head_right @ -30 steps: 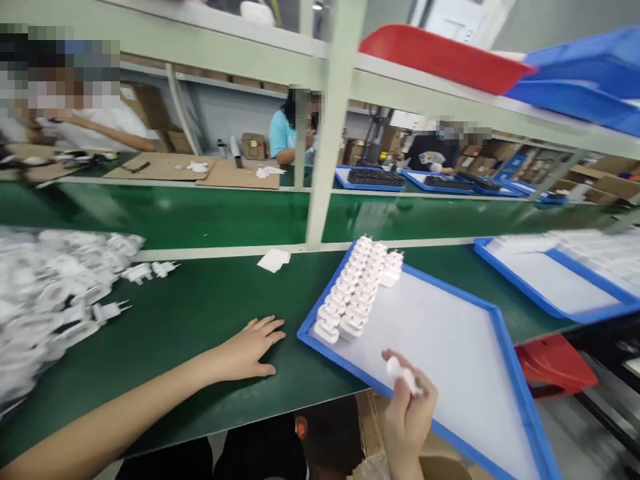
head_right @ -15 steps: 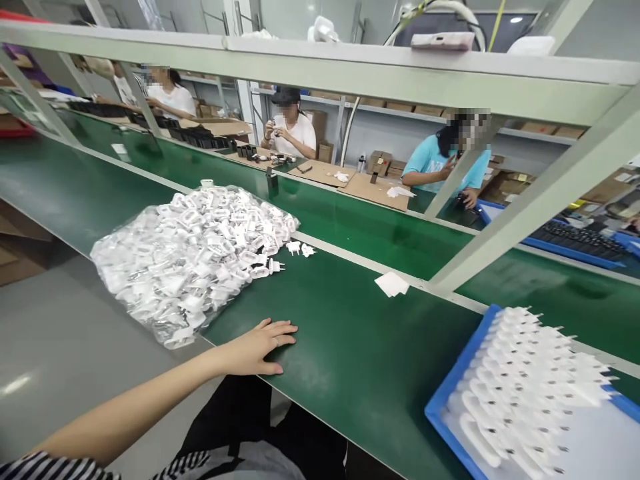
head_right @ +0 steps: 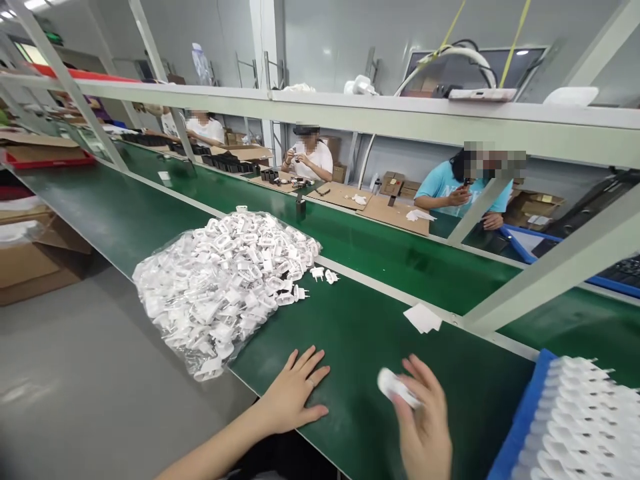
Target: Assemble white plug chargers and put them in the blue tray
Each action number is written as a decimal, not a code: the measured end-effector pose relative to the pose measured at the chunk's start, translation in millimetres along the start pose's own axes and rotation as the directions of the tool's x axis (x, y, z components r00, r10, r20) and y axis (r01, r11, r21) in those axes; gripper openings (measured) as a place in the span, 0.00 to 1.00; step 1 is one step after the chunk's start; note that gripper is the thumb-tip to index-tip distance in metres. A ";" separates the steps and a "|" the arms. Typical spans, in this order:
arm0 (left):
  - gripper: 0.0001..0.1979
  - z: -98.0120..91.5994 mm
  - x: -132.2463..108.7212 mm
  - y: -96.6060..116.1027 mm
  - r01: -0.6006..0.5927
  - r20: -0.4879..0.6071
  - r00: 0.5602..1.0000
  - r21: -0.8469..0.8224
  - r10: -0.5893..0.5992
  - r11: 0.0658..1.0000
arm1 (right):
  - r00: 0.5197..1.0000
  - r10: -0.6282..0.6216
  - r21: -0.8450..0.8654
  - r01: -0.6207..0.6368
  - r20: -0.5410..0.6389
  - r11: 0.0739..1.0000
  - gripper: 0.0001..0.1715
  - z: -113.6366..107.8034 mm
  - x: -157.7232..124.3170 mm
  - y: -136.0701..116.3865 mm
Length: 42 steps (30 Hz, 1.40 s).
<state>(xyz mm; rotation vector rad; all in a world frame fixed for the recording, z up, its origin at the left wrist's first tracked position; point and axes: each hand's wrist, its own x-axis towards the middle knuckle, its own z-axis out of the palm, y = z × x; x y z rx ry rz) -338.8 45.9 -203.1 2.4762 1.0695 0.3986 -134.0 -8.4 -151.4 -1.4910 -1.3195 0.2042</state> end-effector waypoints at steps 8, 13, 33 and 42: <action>0.21 -47.7 -21.1 -9.6 0.034 -0.016 0.999 -0.462 -0.047 0.886 | 0.877 0.186 0.195 -0.297 0.443 0.935 0.20 111.6 88.1 12.3; 0.19 -95.4 -28.6 -27.0 0.209 -0.173 0.941 -0.381 -0.291 0.901 | 0.867 0.196 0.153 -0.295 0.458 0.943 0.21 120.3 93.0 24.7; 0.28 -21.1 151.5 8.1 0.144 -0.289 0.887 -0.566 -0.359 0.811 | 0.965 0.246 0.145 -0.257 0.093 0.955 0.24 94.6 116.8 43.4; 0.14 -19.7 175.3 -5.9 -0.171 -0.118 0.862 -0.983 -0.492 -0.063 | 0.720 0.386 0.688 -0.683 0.577 0.246 0.20 94.7 115.2 38.7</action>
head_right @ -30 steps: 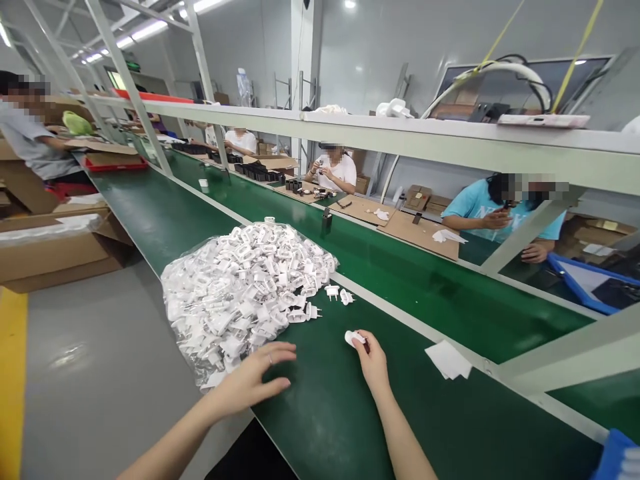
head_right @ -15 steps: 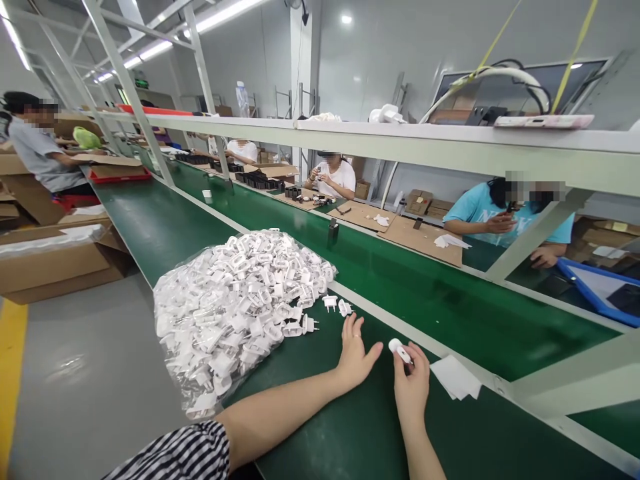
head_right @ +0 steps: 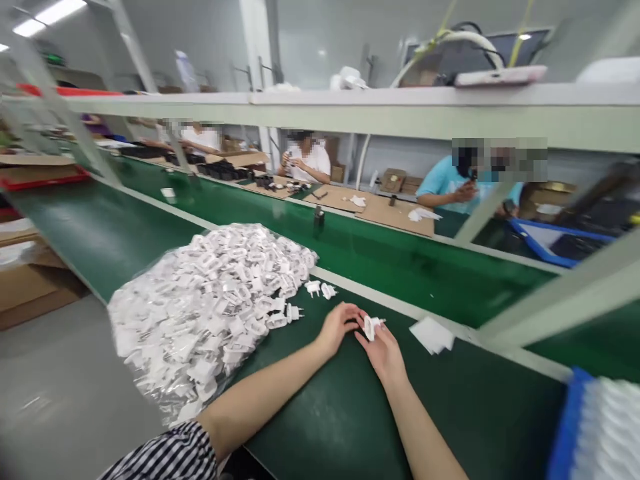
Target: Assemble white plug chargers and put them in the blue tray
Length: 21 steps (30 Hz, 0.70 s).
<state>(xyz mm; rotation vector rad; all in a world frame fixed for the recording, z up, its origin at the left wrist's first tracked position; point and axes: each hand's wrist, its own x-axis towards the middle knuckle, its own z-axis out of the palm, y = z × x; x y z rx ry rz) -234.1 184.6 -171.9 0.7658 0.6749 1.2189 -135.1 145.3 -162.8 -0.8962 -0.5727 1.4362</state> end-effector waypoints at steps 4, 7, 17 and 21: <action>0.13 -6.0 9.4 4.1 0.158 0.047 0.987 -0.142 -0.153 0.977 | 0.990 0.032 0.147 -0.052 0.136 0.988 0.12 -4.7 -0.6 -2.7; 0.13 -7.6 6.4 3.9 0.168 0.160 0.975 -0.078 -0.154 0.983 | 0.981 0.015 0.138 -0.043 0.194 0.989 0.08 -5.0 -1.6 -1.7; 0.12 -8.5 3.3 6.3 0.034 0.295 0.954 0.058 -0.050 0.998 | 0.981 0.003 0.191 -0.041 0.196 0.981 0.06 -11.4 2.1 3.7; 0.11 3.9 -13.1 37.7 -0.162 0.348 0.934 0.196 0.086 0.967 | 0.926 -0.064 0.093 0.031 0.371 0.995 0.07 10.7 -18.8 -22.2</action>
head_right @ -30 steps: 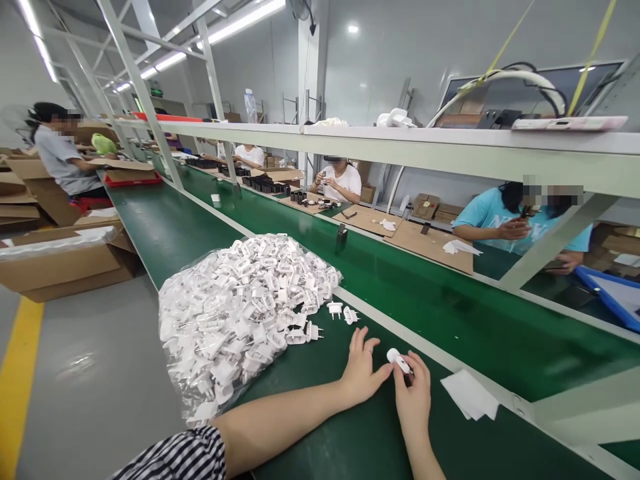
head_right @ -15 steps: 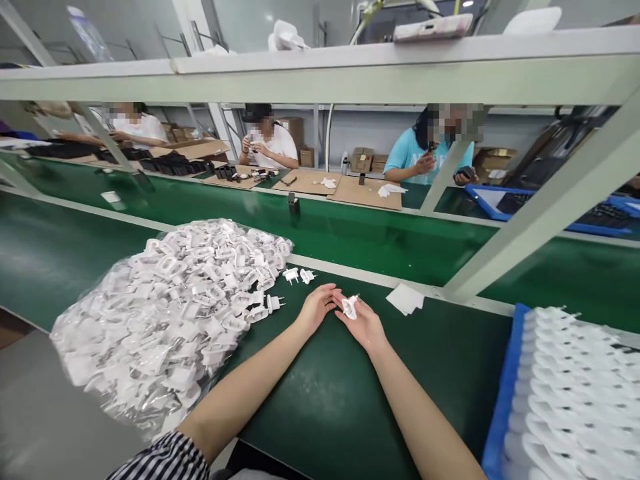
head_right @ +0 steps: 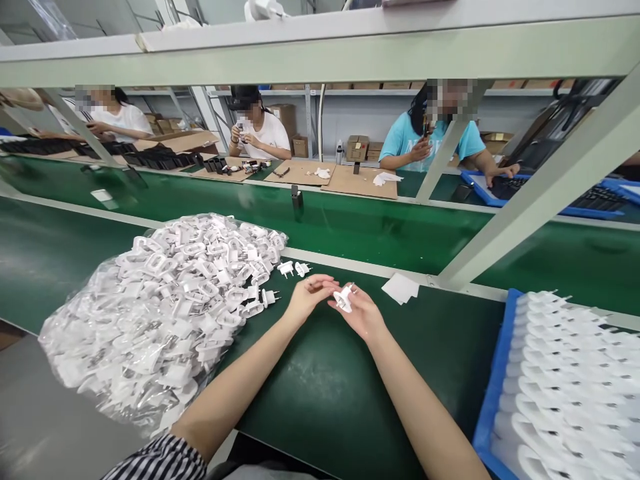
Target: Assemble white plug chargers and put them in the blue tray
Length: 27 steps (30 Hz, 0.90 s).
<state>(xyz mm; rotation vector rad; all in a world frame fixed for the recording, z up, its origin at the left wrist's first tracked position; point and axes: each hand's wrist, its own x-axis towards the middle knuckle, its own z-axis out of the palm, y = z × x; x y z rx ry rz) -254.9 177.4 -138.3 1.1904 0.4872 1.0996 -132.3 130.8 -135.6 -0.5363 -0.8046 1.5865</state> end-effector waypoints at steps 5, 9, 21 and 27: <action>0.07 21.3 -29.6 85.6 -0.351 0.195 0.926 0.135 0.322 0.927 | 0.908 -0.069 -0.192 0.161 0.413 0.968 0.09 75.3 -33.6 -49.7; 0.09 27.4 -53.1 123.4 -0.456 0.318 0.854 0.074 0.412 0.887 | 0.835 -0.030 -0.207 0.171 0.550 0.963 0.11 107.2 -55.1 -61.5; 0.13 24.7 -67.7 134.7 -0.369 0.260 0.917 0.271 0.302 0.889 | 0.866 0.002 -0.304 0.174 0.500 0.936 0.10 106.5 -58.6 -59.3; 0.23 -6.5 -56.7 140.2 -0.419 -0.127 0.820 0.531 0.558 0.737 | 0.993 0.096 -0.862 0.004 0.061 0.507 0.08 67.2 -13.0 -24.8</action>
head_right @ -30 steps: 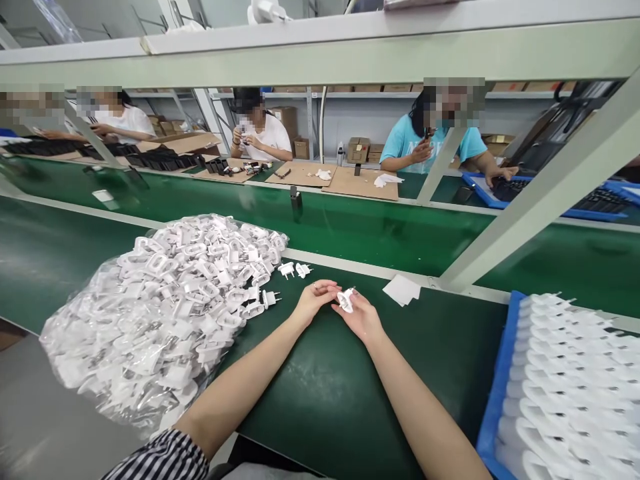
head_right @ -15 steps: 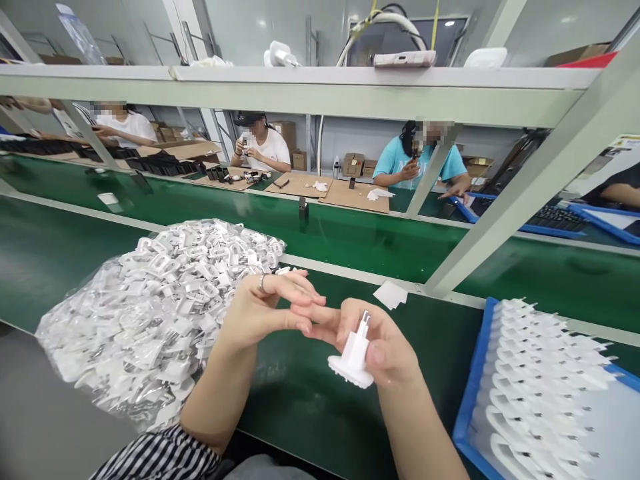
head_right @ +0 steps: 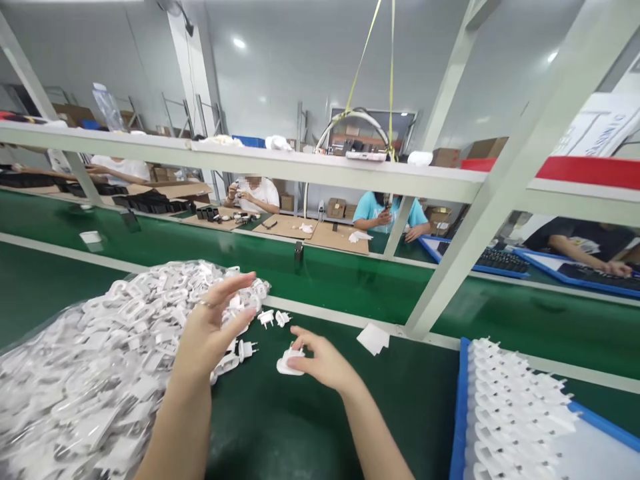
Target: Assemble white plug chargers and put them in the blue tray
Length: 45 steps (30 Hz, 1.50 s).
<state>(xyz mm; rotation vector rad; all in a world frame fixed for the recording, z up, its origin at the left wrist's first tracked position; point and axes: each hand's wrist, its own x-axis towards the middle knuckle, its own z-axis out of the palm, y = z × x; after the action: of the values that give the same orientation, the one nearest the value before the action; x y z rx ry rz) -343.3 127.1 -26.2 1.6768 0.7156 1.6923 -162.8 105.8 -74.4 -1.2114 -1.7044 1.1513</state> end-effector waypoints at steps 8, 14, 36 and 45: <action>0.05 -20.1 0.2 1.9 -0.204 -0.390 0.903 -0.017 0.181 0.979 | 0.980 0.200 -0.462 -0.167 0.023 0.871 0.16 47.8 44.4 53.3; 0.03 -43.3 9.3 -5.1 -0.250 -0.659 0.751 -0.225 0.042 0.942 | 0.863 -0.462 -0.709 0.196 -0.204 0.678 0.13 8.9 77.0 -64.2; 0.10 -80.4 10.4 -15.1 -0.323 -0.585 0.775 -0.689 -0.236 0.648 | 0.756 -0.598 -0.951 -0.107 -0.267 0.289 0.17 -11.5 308.1 -279.5; 0.09 -89.9 38.5 -42.2 -0.228 -0.462 0.714 -0.864 -0.526 0.449 | 0.834 -0.424 -0.893 -0.165 -0.353 0.418 0.14 -12.7 359.0 -291.0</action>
<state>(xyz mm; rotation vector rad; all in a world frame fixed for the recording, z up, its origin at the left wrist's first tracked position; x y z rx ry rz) -429.4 189.0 -36.7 0.1497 0.1346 1.9931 -339.1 408.0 227.8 -1.7369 -1.9048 -0.4262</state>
